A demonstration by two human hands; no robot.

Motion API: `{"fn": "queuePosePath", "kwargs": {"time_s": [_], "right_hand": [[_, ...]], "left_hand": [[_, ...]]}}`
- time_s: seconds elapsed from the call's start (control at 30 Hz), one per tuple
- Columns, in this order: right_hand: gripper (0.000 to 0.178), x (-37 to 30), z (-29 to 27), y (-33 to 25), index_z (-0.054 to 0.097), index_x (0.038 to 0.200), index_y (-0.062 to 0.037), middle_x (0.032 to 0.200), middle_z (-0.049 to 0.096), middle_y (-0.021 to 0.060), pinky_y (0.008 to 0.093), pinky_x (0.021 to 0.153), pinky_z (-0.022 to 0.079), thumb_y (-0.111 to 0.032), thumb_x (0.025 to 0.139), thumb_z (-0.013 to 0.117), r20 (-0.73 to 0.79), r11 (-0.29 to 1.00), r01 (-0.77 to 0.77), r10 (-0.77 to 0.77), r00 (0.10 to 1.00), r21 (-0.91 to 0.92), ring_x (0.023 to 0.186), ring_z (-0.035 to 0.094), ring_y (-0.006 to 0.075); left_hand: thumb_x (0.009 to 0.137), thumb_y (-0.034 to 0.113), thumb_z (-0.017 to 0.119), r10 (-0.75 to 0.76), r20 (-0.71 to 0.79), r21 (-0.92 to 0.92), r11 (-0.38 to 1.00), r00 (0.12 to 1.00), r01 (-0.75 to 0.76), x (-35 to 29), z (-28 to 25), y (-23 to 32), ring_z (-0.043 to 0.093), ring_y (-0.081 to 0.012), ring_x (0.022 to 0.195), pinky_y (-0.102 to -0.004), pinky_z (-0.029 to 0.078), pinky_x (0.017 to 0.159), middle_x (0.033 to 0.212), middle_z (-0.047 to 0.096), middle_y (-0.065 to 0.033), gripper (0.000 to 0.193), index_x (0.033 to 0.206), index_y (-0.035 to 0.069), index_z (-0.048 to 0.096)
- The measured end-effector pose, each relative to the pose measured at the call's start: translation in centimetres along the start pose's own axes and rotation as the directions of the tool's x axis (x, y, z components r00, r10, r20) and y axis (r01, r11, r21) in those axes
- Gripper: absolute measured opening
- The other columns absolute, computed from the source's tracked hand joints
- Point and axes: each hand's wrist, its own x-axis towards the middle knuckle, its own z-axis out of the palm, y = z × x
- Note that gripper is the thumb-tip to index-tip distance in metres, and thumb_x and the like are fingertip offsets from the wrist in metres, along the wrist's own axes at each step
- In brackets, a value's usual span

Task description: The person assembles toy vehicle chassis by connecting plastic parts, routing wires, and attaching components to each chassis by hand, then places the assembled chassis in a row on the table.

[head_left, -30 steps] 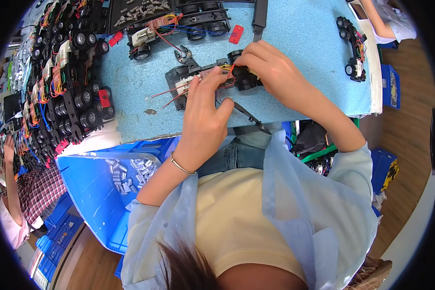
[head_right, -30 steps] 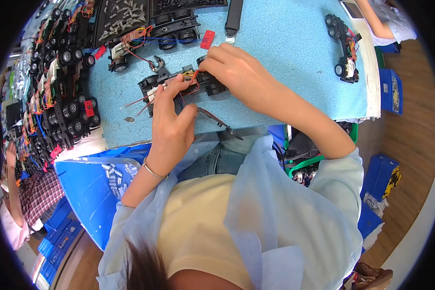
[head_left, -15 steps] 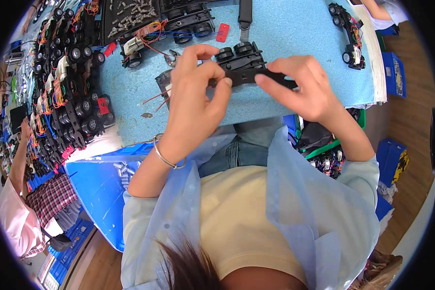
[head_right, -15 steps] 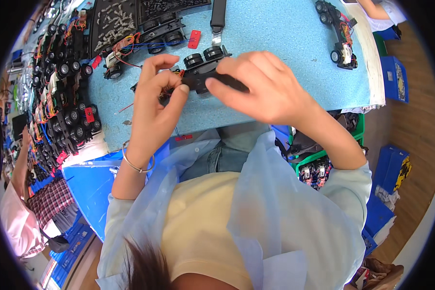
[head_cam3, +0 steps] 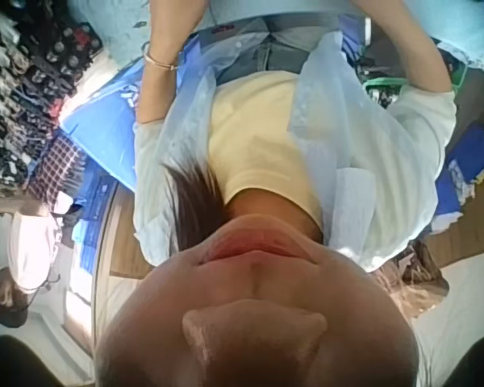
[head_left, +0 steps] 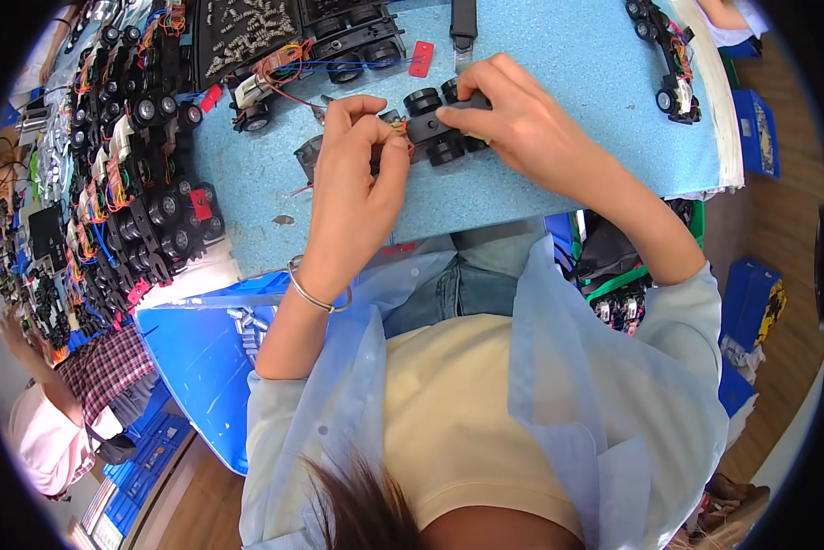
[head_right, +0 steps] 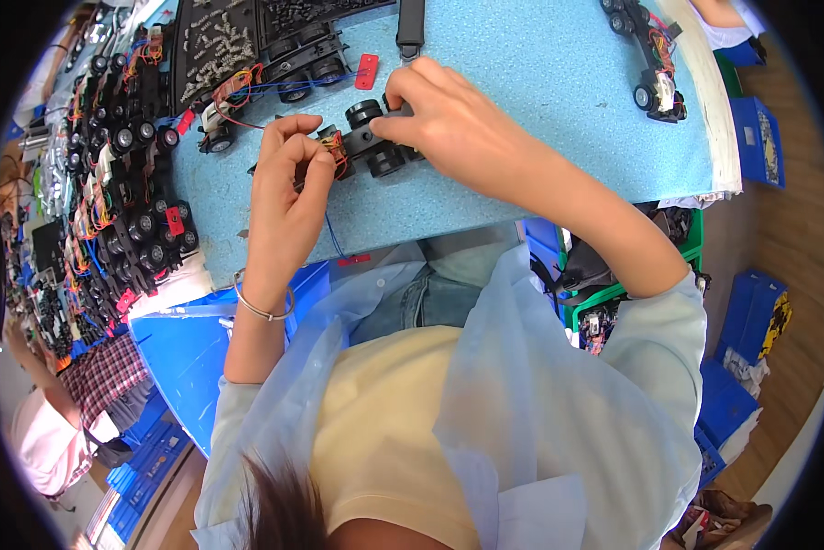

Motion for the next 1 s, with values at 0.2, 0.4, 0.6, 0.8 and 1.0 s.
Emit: {"fn": "queuePosePath", "kwargs": {"time_s": [0.2,0.4,0.6,0.8,1.0], "right_hand": [[0.043,0.5,-0.4,0.4,0.065,0.106,-0.0020,0.100,0.053,0.0126,0.0372,0.082,0.046,0.007,0.064,0.062,0.170,0.997,0.070,-0.063,0.983,-0.032,0.096,0.052,0.0284],[0.041,0.7,-0.1,-0.3,0.064,0.108,-0.0014,0.100,0.053,0.0125,0.0364,0.083,0.046,0.005,0.067,0.062,0.160,0.982,0.142,-0.121,0.980,-0.127,0.097,0.052,0.0286],[0.037,1.6,-0.9,0.0,0.063,0.106,-0.0015,0.099,0.055,0.0118,0.0344,0.081,0.047,0.002,0.069,0.063,0.209,0.999,0.030,-0.036,0.977,0.035,0.097,0.052,0.0276],[0.029,4.9,-3.2,-0.6,0.063,0.100,0.0001,0.091,0.059,0.0119,0.0342,0.073,0.048,0.001,0.071,0.064,0.280,0.950,-0.206,0.137,0.950,0.234,0.086,0.057,0.0290],[0.024,5.4,-6.0,-1.8,0.061,0.097,0.0024,0.087,0.062,0.0109,0.0338,0.066,0.047,0.000,0.074,0.065,0.306,0.844,-0.318,0.194,0.932,0.432,0.071,0.060,0.0284]], "left_hand": [[0.081,0.002,0.061,0.177,-0.221,0.183,0.974,0.959,-0.137,-0.2,0.6,0.3,0.057,-0.0318,0.096,-0.0370,0.050,0.077,0.117,0.051,-0.0190,0.016,0.095,-0.005,0.057],[0.075,0.002,0.066,0.464,0.146,0.482,0.738,0.874,-0.472,-0.3,-0.2,-1.1,0.055,-0.0320,0.104,-0.0390,0.046,0.089,0.120,0.054,-0.0162,0.036,0.109,-0.003,0.056],[0.070,0.003,0.069,0.426,0.209,0.454,0.755,0.881,-0.473,-0.3,-0.6,-1.4,0.054,-0.0315,0.103,-0.0396,0.045,0.088,0.117,0.056,-0.0154,0.046,0.113,-0.004,0.055],[0.074,0.003,0.069,0.324,0.089,0.243,0.910,0.942,-0.336,-0.3,-0.8,-0.3,0.055,-0.0315,0.098,-0.0379,0.046,0.084,0.112,0.057,-0.0158,0.043,0.114,-0.003,0.055],[0.078,0.001,0.067,0.120,0.051,-0.034,0.992,0.991,-0.119,-0.8,-1.5,0.9,0.059,-0.0302,0.081,-0.0355,0.048,0.072,0.093,0.061,-0.0126,0.030,0.107,0.000,0.059]]}}
